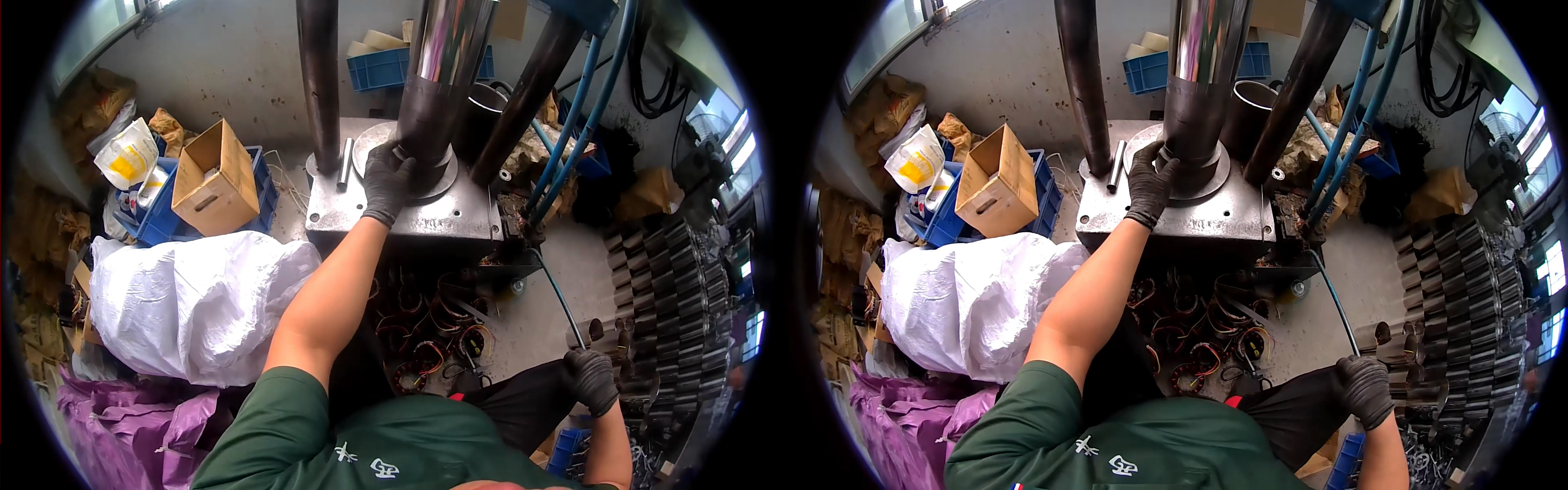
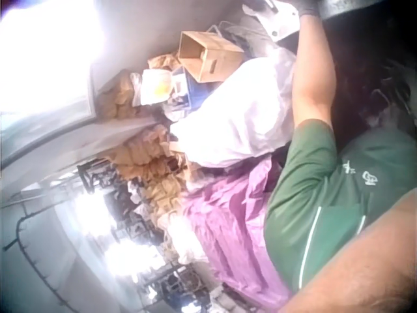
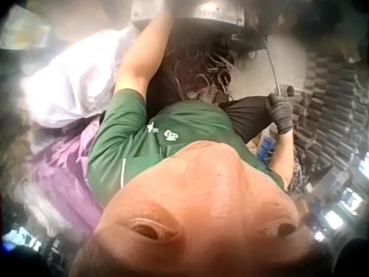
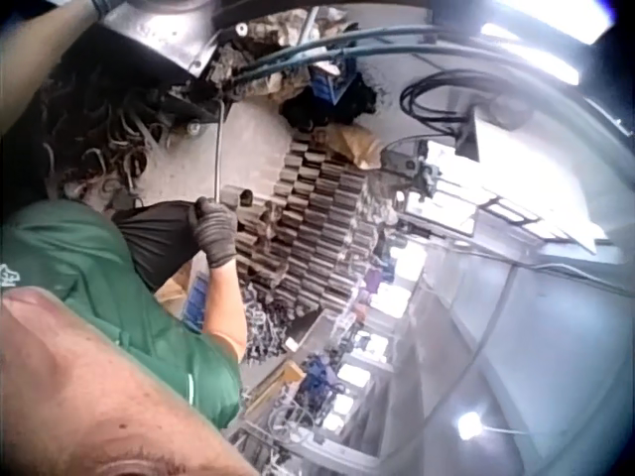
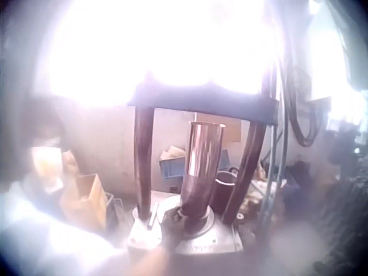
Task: The person picks up a metal cylinder and places it onto a mechanical press before inserting a wire-wound stator into a sleeve, using a small pick to arrange the internal wires.
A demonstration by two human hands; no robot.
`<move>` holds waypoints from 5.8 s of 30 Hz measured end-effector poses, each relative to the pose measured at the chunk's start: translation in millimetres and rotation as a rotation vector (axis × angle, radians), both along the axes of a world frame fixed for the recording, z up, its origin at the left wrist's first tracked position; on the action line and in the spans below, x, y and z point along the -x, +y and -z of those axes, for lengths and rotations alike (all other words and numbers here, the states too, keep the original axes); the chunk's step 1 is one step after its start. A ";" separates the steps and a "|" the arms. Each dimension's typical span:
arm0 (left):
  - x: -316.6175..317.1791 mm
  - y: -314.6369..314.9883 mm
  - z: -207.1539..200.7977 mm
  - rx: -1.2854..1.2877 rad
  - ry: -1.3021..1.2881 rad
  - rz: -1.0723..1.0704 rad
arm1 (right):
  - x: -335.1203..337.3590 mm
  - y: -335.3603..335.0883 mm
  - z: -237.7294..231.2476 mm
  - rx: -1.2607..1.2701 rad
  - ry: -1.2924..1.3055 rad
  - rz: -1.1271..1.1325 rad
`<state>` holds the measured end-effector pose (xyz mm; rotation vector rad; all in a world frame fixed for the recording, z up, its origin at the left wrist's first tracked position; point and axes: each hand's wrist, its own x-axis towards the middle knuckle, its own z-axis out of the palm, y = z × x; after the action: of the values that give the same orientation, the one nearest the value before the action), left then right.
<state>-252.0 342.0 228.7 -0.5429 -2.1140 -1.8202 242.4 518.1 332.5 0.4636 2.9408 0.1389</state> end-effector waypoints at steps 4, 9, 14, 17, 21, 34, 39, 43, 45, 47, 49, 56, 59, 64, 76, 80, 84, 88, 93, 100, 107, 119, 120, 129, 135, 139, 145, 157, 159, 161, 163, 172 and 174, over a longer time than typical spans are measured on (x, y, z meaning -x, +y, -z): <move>2.9 5.2 -0.1 -0.210 -0.082 0.274 | 7.4 -5.1 -9.4 0.056 0.049 0.017; 5.5 4.3 -0.9 -0.154 -0.091 0.250 | 8.7 -2.5 -8.6 0.115 0.085 0.027; 3.4 7.8 2.1 -0.006 0.013 0.082 | 4.4 -0.8 -9.5 0.147 0.115 0.031; 8.1 8.9 7.0 -0.026 0.033 0.084 | 6.9 -1.1 -12.3 0.175 0.113 0.046; 7.6 9.3 6.5 -0.063 0.042 0.125 | 8.1 0.0 -16.5 0.202 0.112 0.053; -1.8 3.1 -2.8 -0.045 0.026 0.131 | 20.1 16.6 -42.5 0.128 -0.169 -0.159; -6.9 2.1 -7.1 -0.036 0.012 0.133 | 24.4 15.6 -44.3 0.225 0.183 -0.095; -3.0 3.0 -3.5 -0.010 0.035 0.096 | 23.8 18.8 -43.7 0.197 0.104 -0.098; -0.4 3.9 -2.4 -0.037 0.035 0.118 | 19.0 21.6 -43.8 0.181 -0.093 -0.104; 0.6 5.2 -1.2 -0.055 0.016 0.148 | 22.0 15.9 -51.9 0.187 -0.062 -0.105; 0.6 3.5 -1.7 -0.048 0.016 0.141 | 25.9 21.8 -51.9 0.237 0.084 -0.096; 3.9 2.1 1.7 -0.019 0.044 0.116 | 43.9 28.0 -74.4 0.567 0.244 0.219; 3.6 7.7 5.3 -0.025 0.049 0.110 | 13.8 44.8 -54.0 0.370 0.010 -0.069; 6.7 6.5 7.7 -0.056 0.050 0.087 | 19.2 28.8 -48.6 0.414 -0.009 0.035; -9.5 6.3 -8.2 -0.045 -0.026 0.101 | 177.1 134.8 -126.4 0.062 1.004 -0.080; -0.1 6.6 -1.9 -0.067 0.008 0.110 | 153.0 130.0 -116.9 0.175 0.890 -0.079; 6.2 3.5 4.2 -0.043 0.040 0.079 | 80.1 61.1 -67.8 0.436 0.457 0.125; 0.8 8.9 1.8 -0.055 0.027 0.077 | 17.0 16.0 -18.8 0.434 -0.118 -0.015; 4.6 6.8 1.3 -0.113 -0.004 0.130 | 25.8 1.9 -26.2 0.455 0.095 0.090; 0.5 3.3 -2.8 -0.049 0.022 0.098 | 30.3 25.1 -36.4 0.608 0.223 0.287; 4.8 2.7 2.1 -0.023 0.030 0.083 | 20.7 15.4 -29.8 0.441 0.002 0.031; 5.2 2.7 0.0 -0.009 -0.014 0.141 | 20.1 9.4 -27.0 0.420 0.079 0.081; 5.1 2.6 -0.4 0.004 0.005 0.123 | 18.6 10.9 -21.0 0.448 0.100 0.077; 15.9 7.8 12.4 -0.028 0.025 0.143 | 21.7 5.7 -25.3 0.473 0.060 0.191; 10.9 6.4 10.0 -0.016 0.044 0.115 | 17.8 9.2 -22.5 0.462 0.057 0.182; 12.6 5.2 10.0 -0.046 0.048 0.134 | 19.2 9.6 -20.4 0.442 0.085 0.112; 8.0 3.2 5.8 -0.006 0.048 0.103 | 22.3 7.4 -22.7 0.471 0.087 0.087; 9.6 3.8 6.5 -0.012 0.057 0.088 | 28.8 12.2 -33.3 0.393 -0.026 0.072; 9.5 3.3 6.8 -0.001 0.053 0.089 | 34.2 11.6 -39.2 0.421 -0.052 0.113; 7.7 2.7 4.0 0.012 0.048 0.090 | 37.7 15.4 -44.5 0.517 0.009 0.192; 5.9 3.6 3.1 0.021 0.039 0.092 | 31.6 22.1 -42.8 0.630 0.095 0.290; 11.0 6.9 9.0 -0.063 0.024 0.145 | 26.9 15.6 -32.0 0.288 -0.131 0.007; 8.8 5.0 5.9 -0.028 0.031 0.120 | 30.4 19.5 -36.0 0.351 0.002 0.004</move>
<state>-260.8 347.1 222.8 -0.6996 -2.0735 -1.8892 212.0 537.7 368.5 0.4140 2.8766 -0.3718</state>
